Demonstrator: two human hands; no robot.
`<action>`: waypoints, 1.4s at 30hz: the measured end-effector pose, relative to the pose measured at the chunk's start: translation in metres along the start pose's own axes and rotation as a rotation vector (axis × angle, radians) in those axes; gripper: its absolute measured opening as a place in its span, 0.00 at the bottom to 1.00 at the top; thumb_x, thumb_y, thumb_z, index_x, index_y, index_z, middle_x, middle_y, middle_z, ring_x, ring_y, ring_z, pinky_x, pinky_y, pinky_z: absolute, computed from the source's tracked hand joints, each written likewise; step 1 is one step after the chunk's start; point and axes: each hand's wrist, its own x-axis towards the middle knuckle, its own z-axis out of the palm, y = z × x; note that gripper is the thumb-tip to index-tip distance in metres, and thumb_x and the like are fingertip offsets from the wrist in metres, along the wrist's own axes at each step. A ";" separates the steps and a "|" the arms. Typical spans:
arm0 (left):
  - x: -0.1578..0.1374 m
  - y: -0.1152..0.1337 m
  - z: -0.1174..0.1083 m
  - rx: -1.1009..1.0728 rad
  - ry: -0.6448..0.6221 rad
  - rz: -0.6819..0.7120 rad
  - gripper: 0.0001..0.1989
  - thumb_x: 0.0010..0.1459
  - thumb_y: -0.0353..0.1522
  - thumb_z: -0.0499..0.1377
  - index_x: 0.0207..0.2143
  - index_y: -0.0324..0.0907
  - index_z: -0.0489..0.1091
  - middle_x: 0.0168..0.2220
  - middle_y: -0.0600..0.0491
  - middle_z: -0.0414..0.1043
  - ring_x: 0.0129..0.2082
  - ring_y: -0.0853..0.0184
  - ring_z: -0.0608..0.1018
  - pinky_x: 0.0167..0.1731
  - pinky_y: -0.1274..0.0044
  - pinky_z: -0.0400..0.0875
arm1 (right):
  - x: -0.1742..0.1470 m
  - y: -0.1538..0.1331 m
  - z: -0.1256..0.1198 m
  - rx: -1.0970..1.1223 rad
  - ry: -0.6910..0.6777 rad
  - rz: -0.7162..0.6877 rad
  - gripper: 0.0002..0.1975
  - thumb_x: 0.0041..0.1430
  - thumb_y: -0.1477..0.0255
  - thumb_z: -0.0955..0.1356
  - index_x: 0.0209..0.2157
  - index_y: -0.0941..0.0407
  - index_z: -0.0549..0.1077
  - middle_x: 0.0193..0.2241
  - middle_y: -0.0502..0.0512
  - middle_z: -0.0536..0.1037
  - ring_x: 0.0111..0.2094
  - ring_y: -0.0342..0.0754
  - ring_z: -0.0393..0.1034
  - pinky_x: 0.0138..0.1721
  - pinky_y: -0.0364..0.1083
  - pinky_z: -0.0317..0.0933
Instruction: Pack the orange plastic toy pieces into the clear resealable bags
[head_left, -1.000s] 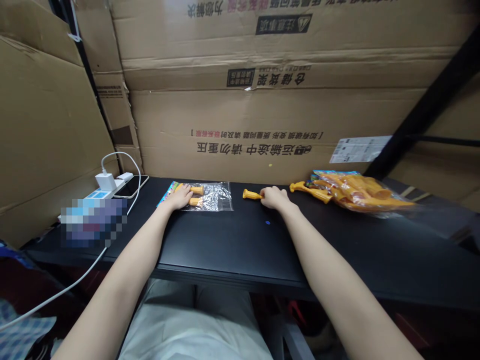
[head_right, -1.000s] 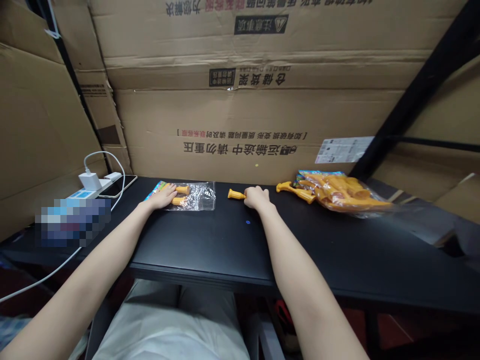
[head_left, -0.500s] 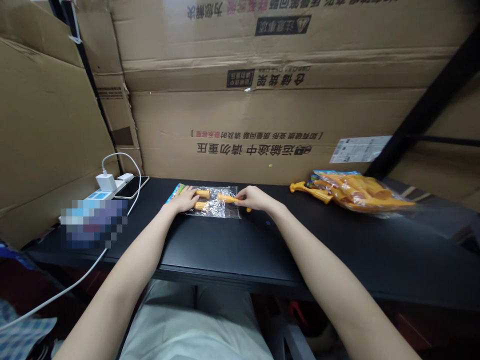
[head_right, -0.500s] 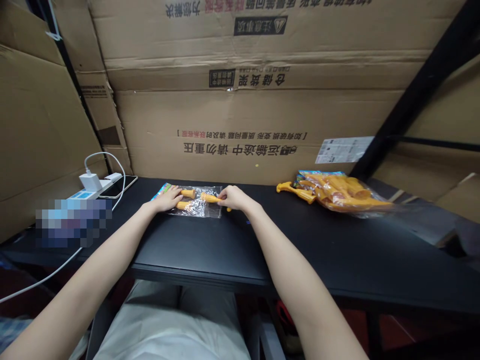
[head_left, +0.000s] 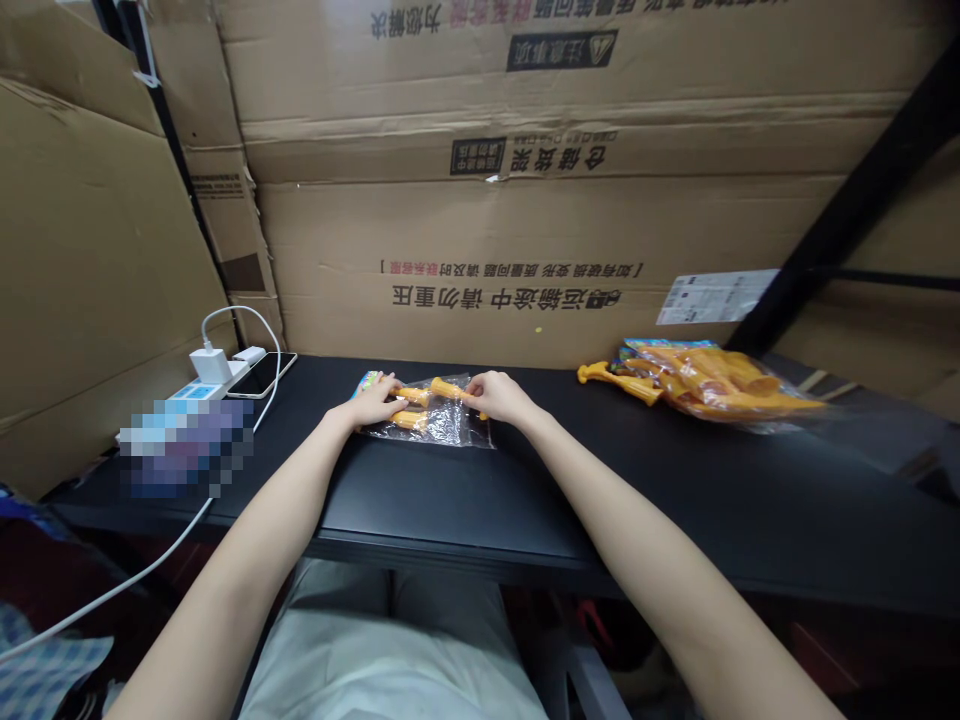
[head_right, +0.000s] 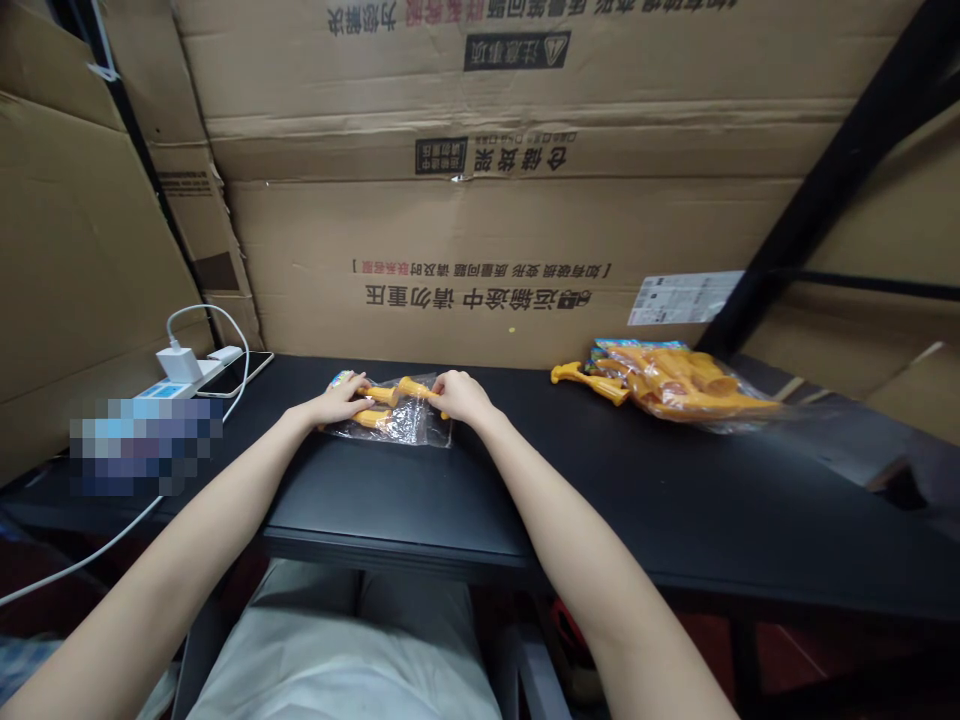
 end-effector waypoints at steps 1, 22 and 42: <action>0.000 -0.001 0.000 -0.005 -0.015 0.009 0.22 0.54 0.44 0.49 0.49 0.46 0.61 0.61 0.51 0.50 0.62 0.62 0.47 0.57 0.67 0.45 | 0.000 0.000 0.000 0.000 -0.002 0.007 0.06 0.46 0.70 0.67 0.25 0.56 0.75 0.27 0.54 0.77 0.29 0.45 0.70 0.28 0.41 0.57; -0.001 0.004 0.007 -0.025 0.035 -0.152 0.36 0.53 0.52 0.45 0.59 0.42 0.44 0.63 0.41 0.41 0.62 0.53 0.46 0.54 0.54 0.43 | -0.008 -0.020 0.015 -0.288 0.053 -0.104 0.14 0.58 0.67 0.60 0.31 0.55 0.76 0.33 0.60 0.77 0.36 0.51 0.71 0.36 0.44 0.57; 0.002 0.005 0.004 -0.200 0.161 -0.239 0.27 0.60 0.42 0.37 0.59 0.39 0.44 0.61 0.44 0.48 0.60 0.60 0.54 0.56 0.63 0.48 | 0.005 -0.009 0.037 0.842 -0.017 0.173 0.12 0.47 0.80 0.67 0.36 0.61 0.74 0.38 0.59 0.77 0.41 0.46 0.71 0.45 0.45 0.63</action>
